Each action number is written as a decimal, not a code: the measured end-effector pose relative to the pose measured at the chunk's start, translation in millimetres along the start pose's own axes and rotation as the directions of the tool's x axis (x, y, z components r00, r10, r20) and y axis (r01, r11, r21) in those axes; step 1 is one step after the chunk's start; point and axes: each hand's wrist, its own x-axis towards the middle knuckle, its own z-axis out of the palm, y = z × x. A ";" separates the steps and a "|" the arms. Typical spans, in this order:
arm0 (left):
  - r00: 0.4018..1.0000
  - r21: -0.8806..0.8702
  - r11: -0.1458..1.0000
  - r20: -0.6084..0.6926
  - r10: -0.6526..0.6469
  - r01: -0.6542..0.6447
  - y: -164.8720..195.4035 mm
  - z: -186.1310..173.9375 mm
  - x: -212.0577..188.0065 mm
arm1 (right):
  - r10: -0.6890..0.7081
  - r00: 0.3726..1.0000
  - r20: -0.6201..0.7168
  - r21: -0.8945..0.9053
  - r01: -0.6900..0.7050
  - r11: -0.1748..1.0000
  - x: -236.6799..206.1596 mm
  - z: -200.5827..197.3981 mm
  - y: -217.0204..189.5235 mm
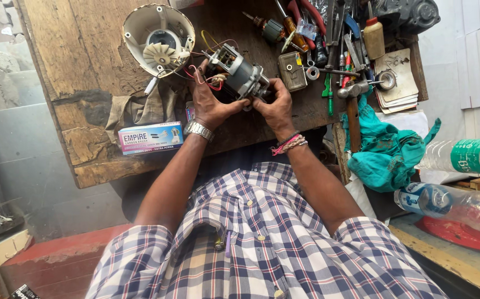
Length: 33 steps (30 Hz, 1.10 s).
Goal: The person disassembles a small electric motor, removes the fan and housing, and uses a hammer and screwdriver to adjust internal components. They reassemble the motor with the fan and housing, then tighten screws to secure the parts.
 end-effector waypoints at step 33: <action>0.998 -0.007 0.999 -0.057 -0.033 0.033 7.2 6.9 12.0 | -0.201 0.970 -0.138 -0.065 0.193 0.979 2.1 26.3 -18.0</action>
